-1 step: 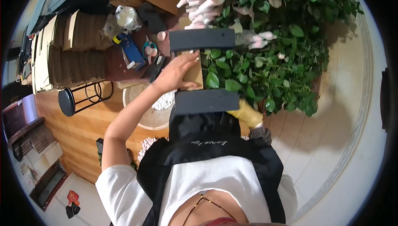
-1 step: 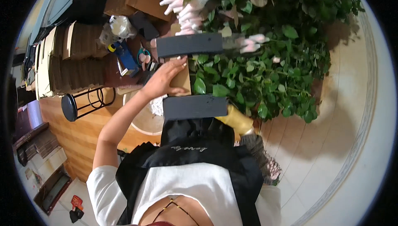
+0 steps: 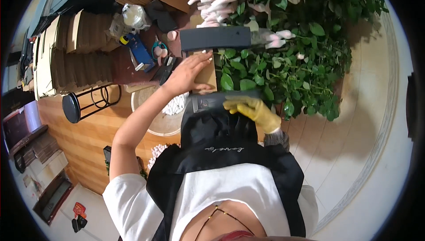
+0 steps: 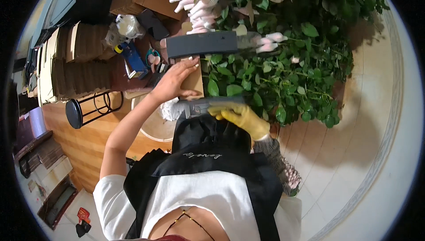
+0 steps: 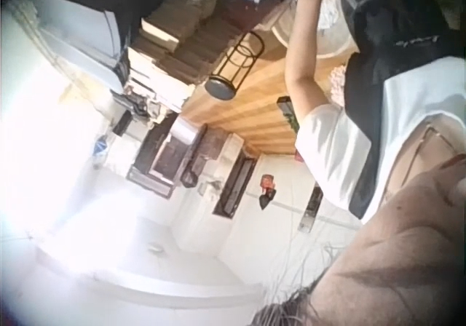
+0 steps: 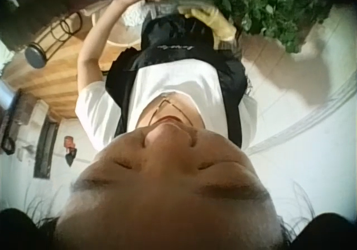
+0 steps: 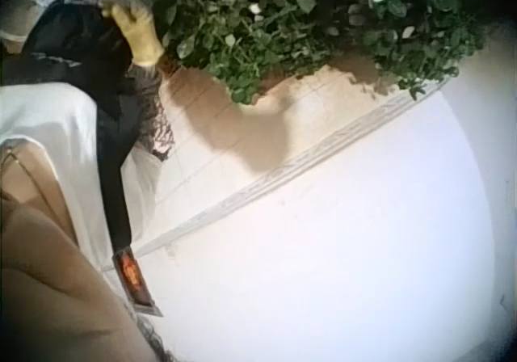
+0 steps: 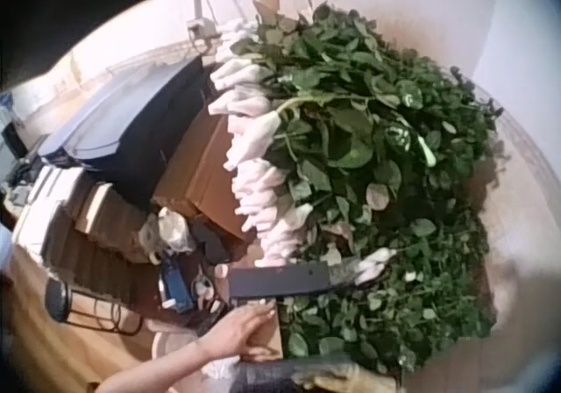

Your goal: The person organizes pink roses into black foam blocks, placing the stems into the foam and then setting the completed arrangements into plastic bags on the floor.

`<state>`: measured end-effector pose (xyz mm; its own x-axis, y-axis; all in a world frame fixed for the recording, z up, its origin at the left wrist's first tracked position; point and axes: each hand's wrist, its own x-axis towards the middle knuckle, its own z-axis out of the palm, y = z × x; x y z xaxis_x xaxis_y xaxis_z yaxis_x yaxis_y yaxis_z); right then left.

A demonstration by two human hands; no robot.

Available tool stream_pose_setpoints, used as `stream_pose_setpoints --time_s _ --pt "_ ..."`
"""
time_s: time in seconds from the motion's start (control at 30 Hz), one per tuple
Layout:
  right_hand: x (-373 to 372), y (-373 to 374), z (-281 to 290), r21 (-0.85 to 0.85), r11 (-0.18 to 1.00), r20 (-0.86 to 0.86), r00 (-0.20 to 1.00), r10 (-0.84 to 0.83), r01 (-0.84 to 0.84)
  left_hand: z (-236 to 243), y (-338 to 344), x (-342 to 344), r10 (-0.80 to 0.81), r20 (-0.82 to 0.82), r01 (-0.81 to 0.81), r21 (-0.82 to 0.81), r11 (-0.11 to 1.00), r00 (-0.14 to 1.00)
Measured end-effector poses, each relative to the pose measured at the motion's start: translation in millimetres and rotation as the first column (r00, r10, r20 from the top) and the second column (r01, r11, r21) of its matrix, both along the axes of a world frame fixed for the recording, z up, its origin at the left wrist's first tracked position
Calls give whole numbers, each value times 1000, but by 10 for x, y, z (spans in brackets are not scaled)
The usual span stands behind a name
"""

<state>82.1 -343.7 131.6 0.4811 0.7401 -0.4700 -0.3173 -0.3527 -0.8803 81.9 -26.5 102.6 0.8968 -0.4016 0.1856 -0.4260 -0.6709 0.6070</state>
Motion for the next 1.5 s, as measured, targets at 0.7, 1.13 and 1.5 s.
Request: stream_pose_setpoints --time_s 0.7,1.13,1.5 --pt "909 1202 -35 -296 941 707 700 100 165 193 245 150 -88 -595 -304 -525 795 799" --pt "1769 1443 354 -481 865 777 385 498 -147 220 0 37 18 -126 17 272 962 992" --pt "368 1271 -76 -729 656 633 -170 755 197 26 -399 -529 692 130 -696 -25 718 710"
